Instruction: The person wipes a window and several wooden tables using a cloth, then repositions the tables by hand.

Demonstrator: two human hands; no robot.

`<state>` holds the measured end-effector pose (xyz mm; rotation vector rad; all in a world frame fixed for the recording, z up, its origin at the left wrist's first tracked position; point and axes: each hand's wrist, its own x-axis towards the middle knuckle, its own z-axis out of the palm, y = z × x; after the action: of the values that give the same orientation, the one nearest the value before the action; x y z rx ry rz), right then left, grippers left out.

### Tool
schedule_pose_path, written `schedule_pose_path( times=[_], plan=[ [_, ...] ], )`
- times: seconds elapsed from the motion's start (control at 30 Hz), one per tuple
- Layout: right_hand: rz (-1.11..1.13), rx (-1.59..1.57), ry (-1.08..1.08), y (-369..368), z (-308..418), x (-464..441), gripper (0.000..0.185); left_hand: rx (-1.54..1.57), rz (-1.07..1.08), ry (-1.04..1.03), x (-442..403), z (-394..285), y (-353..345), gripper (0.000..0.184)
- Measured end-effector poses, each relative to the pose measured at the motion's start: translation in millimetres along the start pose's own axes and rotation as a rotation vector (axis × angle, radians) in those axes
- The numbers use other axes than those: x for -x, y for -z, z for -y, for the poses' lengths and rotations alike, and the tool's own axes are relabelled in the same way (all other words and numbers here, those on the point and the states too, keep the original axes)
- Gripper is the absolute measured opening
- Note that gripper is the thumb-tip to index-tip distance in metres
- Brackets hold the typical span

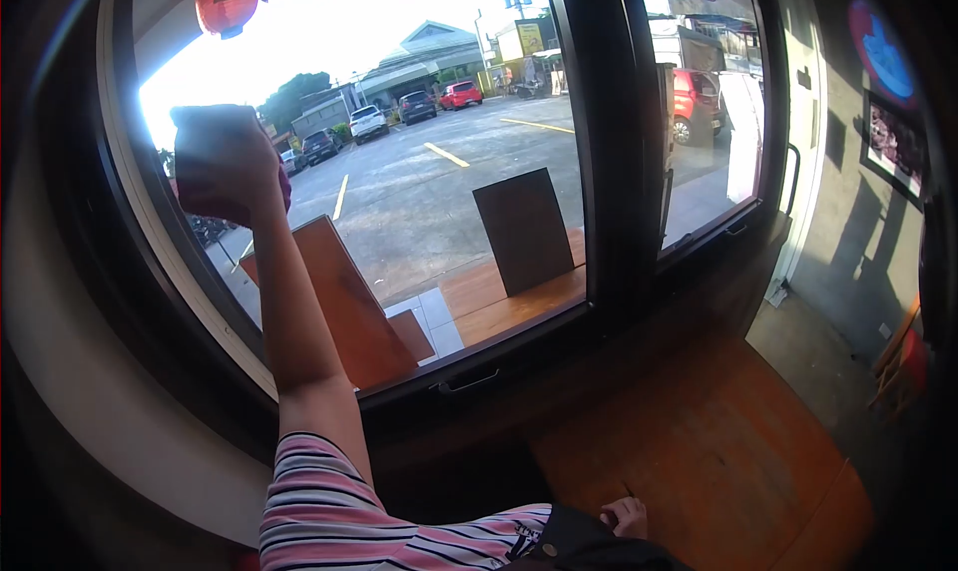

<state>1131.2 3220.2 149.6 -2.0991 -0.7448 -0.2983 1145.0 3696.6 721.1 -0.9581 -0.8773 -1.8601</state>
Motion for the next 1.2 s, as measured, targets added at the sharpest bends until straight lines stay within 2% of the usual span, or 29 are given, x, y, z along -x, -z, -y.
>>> schedule_pose_path(
  times=[0.1, 0.17, 0.2, 0.27, 0.3, 0.4, 0.47, 0.5, 0.53, 0.57, 0.73, 0.77, 0.8, 0.9, 0.93, 0.97, 1.03, 1.07, 1.1, 1.13, 1.17, 1.2],
  plan=[
    [0.001, 0.128, 0.014, -0.2, -1.3, -0.3, 0.017, 0.320, -0.056, -0.015, -18.7, -135.5, 0.3, 0.038],
    [-0.031, 0.118, 0.043, -10.9, -17.3, 6.6, 0.019, 0.416, -0.095, -0.028, -16.9, -232.6, -1.1, 0.036],
    [-0.047, 0.125, 0.036, -15.4, -25.3, 9.1, 0.019, 0.750, 0.232, 0.015, -12.3, -281.9, 7.4, 0.063],
    [-0.049, 0.169, 0.136, -21.0, -42.2, 14.0, 0.020, 0.713, 0.332, -0.185, 1.6, -348.3, 16.3, 0.062],
    [-0.065, 0.178, 0.131, -23.4, -48.9, 13.9, 0.020, 0.727, 0.324, -0.177, 3.1, -367.1, 12.4, 0.062],
    [-0.081, 0.129, 0.127, -28.6, -54.1, 20.3, 0.017, 0.718, 0.299, -0.158, 2.4, -354.1, 3.9, 0.061],
    [-0.068, 0.147, 0.135, -19.9, -44.7, 16.2, 0.015, 0.782, 0.392, -0.422, -25.7, -306.0, -3.2, 0.062],
    [-0.065, 0.142, 0.142, -17.7, -38.8, 13.1, 0.015, 0.806, 0.123, -0.329, -30.1, -294.6, -38.5, 0.066],
    [-0.067, 0.131, 0.099, -15.2, -32.2, 11.6, 0.015, 0.769, 0.210, -0.309, -53.9, -252.5, -32.7, 0.070],
    [-0.072, 0.120, 0.055, -12.8, -25.7, 9.1, 0.015, 0.748, 0.210, -0.266, -68.1, -213.5, -37.4, 0.064],
    [-0.076, 0.065, 0.010, -7.9, -13.2, 5.2, 0.014, 0.439, 0.046, -0.086, -79.9, 16.8, -82.0, 0.038],
    [-0.087, 0.070, 0.019, -10.0, -16.8, 4.8, 0.014, 0.386, -0.015, -0.068, -82.8, 45.4, -61.6, 0.033],
    [-0.093, 0.064, 0.027, -12.6, -20.5, 5.3, 0.014, 0.292, 0.158, 0.065, -77.1, 78.1, -30.9, 0.035],
    [-0.073, 0.074, 0.007, -14.2, -21.1, 6.5, 0.012, 0.152, 0.048, -0.140, -52.0, 139.2, -84.0, 0.036],
    [-0.071, 0.067, -0.002, -10.0, -13.0, 4.4, 0.013, -0.013, -0.099, -0.100, -42.3, 135.8, -96.1, 0.034],
    [-0.071, 0.061, -0.009, -6.1, -8.9, 2.9, 0.013, -0.088, -0.075, -0.050, -37.4, 118.1, -89.2, 0.036],
    [-0.064, 0.058, -0.012, -4.8, -7.9, 3.2, 0.013, -0.123, 0.126, 0.094, -29.8, 48.8, -51.7, 0.041],
    [-0.057, 0.055, -0.020, -4.7, -6.1, 1.3, 0.014, -0.026, 0.208, 0.092, -24.5, 7.5, -38.6, 0.044],
    [-0.056, 0.057, -0.018, -5.9, -4.9, 0.0, 0.014, 0.232, 0.272, -0.090, -9.9, -28.5, -34.1, 0.042],
    [-0.059, 0.058, -0.015, -5.9, -3.6, -1.2, 0.013, 0.523, 0.267, 0.070, 1.9, -85.3, -28.2, 0.045],
    [-0.059, 0.064, -0.017, -3.6, -2.7, 0.2, 0.012, 0.486, 0.544, 0.123, -5.0, -133.9, 27.7, 0.050],
    [-0.061, 0.078, -0.026, -1.7, -0.6, 1.0, 0.012, 0.683, 0.356, 0.018, 33.6, -192.2, 5.8, 0.057]
  ],
)
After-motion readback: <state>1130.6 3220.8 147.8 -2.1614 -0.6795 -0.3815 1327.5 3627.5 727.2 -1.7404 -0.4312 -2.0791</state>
